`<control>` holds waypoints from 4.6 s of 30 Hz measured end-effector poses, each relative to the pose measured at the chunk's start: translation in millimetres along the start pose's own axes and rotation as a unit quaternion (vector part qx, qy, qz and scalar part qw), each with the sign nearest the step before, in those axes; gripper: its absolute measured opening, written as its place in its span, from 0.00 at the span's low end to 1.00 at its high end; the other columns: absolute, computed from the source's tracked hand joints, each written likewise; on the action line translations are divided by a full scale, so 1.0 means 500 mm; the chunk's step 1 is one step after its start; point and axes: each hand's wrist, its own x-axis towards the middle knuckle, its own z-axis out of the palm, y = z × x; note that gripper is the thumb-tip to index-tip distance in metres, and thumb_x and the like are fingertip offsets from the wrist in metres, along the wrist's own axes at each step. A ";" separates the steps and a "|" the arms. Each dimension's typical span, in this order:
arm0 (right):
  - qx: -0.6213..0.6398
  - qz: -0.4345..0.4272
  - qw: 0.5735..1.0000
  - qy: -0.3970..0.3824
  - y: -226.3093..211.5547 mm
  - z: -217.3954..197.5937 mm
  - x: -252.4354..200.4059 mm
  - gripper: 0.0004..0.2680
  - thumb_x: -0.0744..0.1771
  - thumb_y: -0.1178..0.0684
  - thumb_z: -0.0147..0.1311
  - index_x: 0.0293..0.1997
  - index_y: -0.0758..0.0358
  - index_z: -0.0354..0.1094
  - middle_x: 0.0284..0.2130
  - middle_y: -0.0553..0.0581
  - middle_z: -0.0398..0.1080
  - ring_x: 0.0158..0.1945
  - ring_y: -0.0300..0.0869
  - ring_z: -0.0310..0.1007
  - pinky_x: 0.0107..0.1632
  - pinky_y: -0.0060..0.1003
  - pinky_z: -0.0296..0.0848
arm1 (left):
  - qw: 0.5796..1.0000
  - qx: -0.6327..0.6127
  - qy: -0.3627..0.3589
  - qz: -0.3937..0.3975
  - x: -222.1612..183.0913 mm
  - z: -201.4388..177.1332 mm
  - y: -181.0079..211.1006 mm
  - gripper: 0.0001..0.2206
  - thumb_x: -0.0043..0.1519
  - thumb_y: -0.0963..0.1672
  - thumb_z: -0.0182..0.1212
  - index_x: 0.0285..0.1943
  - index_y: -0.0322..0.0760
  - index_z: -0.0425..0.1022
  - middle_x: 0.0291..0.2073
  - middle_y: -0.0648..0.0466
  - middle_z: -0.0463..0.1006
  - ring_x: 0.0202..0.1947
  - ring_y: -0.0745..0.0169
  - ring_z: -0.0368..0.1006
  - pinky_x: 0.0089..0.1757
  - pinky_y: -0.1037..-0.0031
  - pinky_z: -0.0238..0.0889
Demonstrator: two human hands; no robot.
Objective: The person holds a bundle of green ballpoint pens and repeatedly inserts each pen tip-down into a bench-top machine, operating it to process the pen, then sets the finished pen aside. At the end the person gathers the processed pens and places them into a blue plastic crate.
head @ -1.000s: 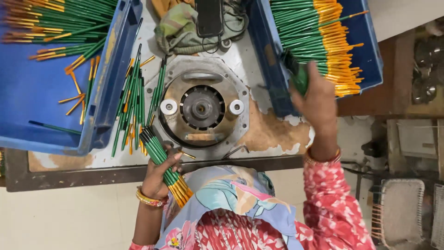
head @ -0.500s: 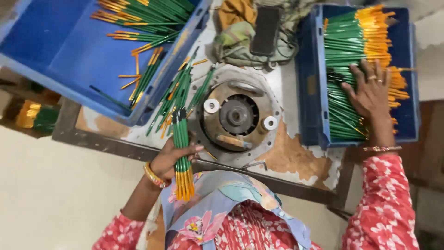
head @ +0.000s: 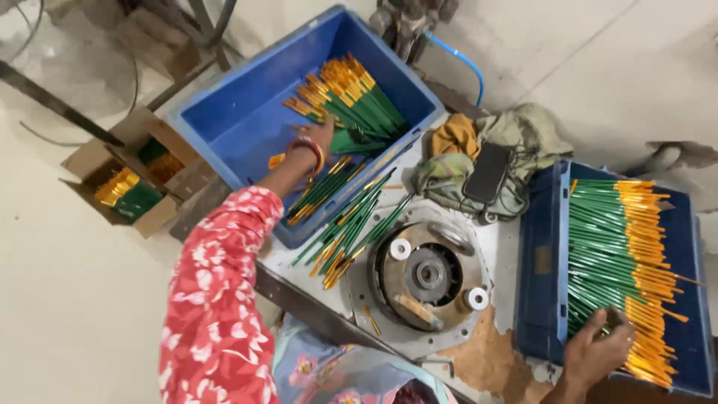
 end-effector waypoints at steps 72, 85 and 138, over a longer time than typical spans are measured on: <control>0.064 0.150 0.986 0.040 0.019 0.037 -0.031 0.08 0.74 0.56 0.49 0.41 0.72 0.64 0.30 0.60 0.74 0.31 0.41 0.77 0.39 0.36 0.73 | 0.629 -0.528 0.531 -0.208 -0.026 -0.065 -0.204 0.22 0.48 0.41 0.79 0.49 0.28 0.76 0.37 0.46 0.86 0.35 0.51 0.85 0.41 0.63 0.78; 0.213 -0.074 0.956 -0.189 -0.509 0.001 0.039 0.15 0.63 0.61 0.59 0.54 0.68 0.70 0.52 0.64 0.73 0.58 0.55 0.73 0.60 0.46 0.72 | 0.487 -0.872 -0.033 -0.042 -0.442 -0.067 0.162 0.11 0.59 0.38 0.69 0.46 0.29 0.74 0.32 0.51 0.76 0.29 0.59 0.76 0.32 0.68 0.73; 0.161 -0.110 0.944 -0.267 -0.425 0.145 -0.094 0.03 0.70 0.60 0.56 0.46 0.64 0.67 0.32 0.64 0.74 0.29 0.54 0.74 0.33 0.45 0.69 | 0.562 -0.795 -0.211 -0.082 -0.633 0.124 0.179 0.19 0.51 0.35 0.71 0.50 0.31 0.71 0.32 0.53 0.79 0.30 0.63 0.79 0.33 0.69 0.75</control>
